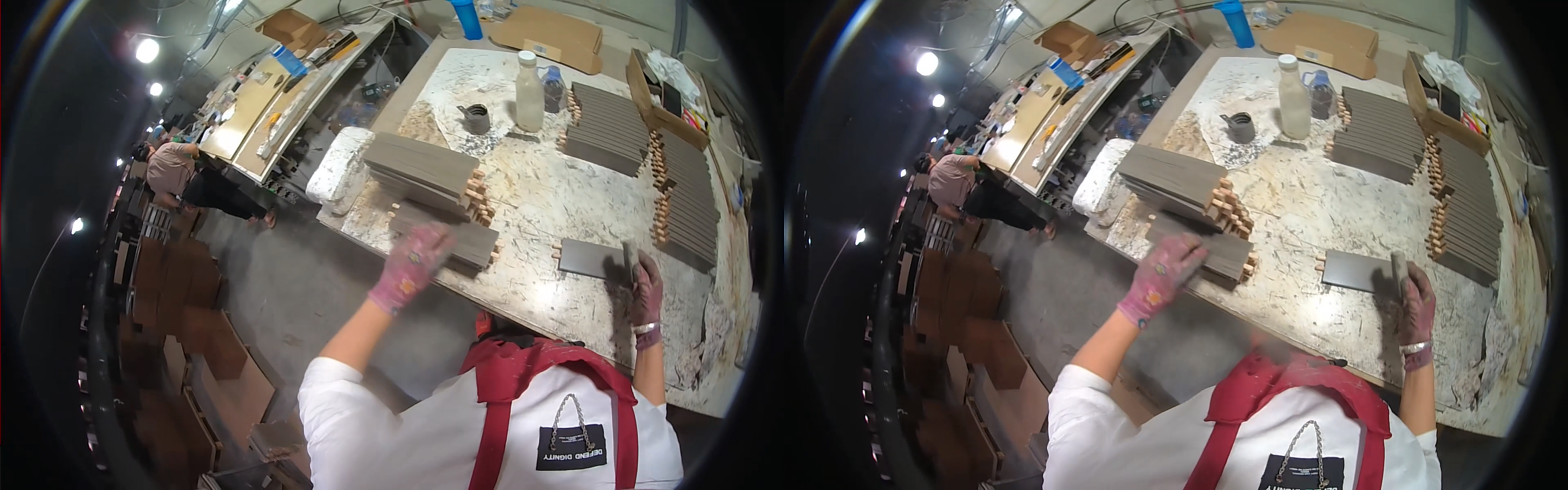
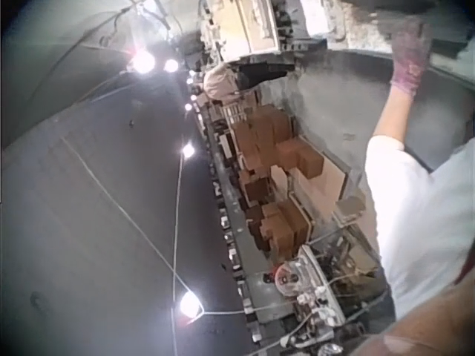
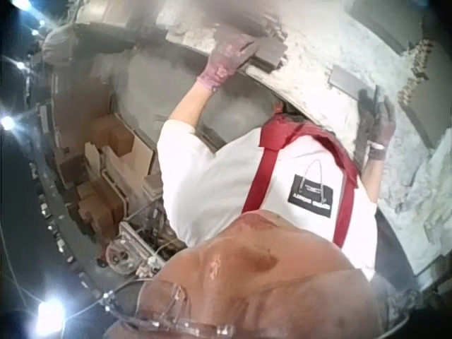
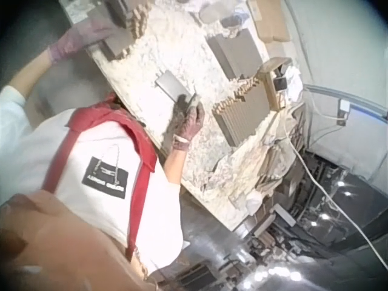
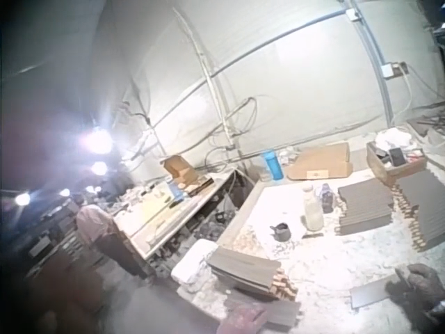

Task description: The person stacks wooden blocks and rubs a small finishing block against their edges and joints on a workbench.

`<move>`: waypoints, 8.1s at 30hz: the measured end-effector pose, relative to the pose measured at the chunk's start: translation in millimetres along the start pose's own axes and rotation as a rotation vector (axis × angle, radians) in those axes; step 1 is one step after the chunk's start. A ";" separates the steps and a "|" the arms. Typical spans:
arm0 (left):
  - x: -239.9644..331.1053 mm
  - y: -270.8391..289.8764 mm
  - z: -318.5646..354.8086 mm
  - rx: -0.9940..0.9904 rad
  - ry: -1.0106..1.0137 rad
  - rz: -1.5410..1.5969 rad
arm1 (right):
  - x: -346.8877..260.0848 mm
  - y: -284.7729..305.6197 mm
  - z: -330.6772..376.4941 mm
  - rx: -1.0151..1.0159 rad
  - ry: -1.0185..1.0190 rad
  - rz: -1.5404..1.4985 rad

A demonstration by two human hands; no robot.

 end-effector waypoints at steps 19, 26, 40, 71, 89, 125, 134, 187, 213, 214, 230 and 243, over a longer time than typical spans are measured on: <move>228.8 -159.3 -176.2 0.031 -0.339 0.355 | -22.3 57.2 6.1 0.342 -0.011 0.613; 226.4 -159.0 -176.4 -0.044 -0.290 0.351 | -26.2 20.7 9.5 0.297 0.042 0.922; 259.9 -161.1 -142.0 -0.148 -0.376 0.566 | -71.5 -65.2 -9.5 -0.352 0.463 0.959; 203.0 -144.9 -194.9 -0.422 -0.211 0.401 | -60.3 122.8 37.7 0.320 0.013 0.823; 207.6 -163.2 -196.7 -0.123 -0.341 0.393 | -28.0 19.9 -48.6 0.299 -0.083 0.853; 181.8 -187.5 -248.8 -0.728 -0.173 0.862 | -49.8 -26.2 18.5 0.071 0.374 1.217; 183.2 -181.0 -246.0 -0.633 -0.212 0.728 | -39.3 99.4 50.7 0.345 0.229 1.176; 227.0 -169.0 -150.3 0.016 -0.282 0.449 | -34.0 -120.5 -122.2 -0.320 0.092 1.133; 134.6 -181.2 -206.2 -0.231 0.135 0.654 | -21.0 -2.8 18.9 0.215 0.393 1.251; 134.2 -181.0 -205.6 -0.236 0.136 0.623 | -35.8 12.6 27.0 0.318 0.376 1.298; 197.2 -111.0 -167.3 -0.094 -0.257 0.480 | -54.1 60.1 71.7 0.419 0.305 0.772; 213.1 -124.6 -131.9 -0.268 -0.364 0.393 | -46.1 49.6 91.3 0.366 0.294 0.804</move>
Point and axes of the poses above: each hand's wrist, its own z-axis away from the middle knuckle, its own y-axis out of the back of the hand, x = y × z, the point moved 5 cm from there along -z, towards the middle knuckle, and after that the axes turned 2 degrees about -x, right-handed, at the moved point
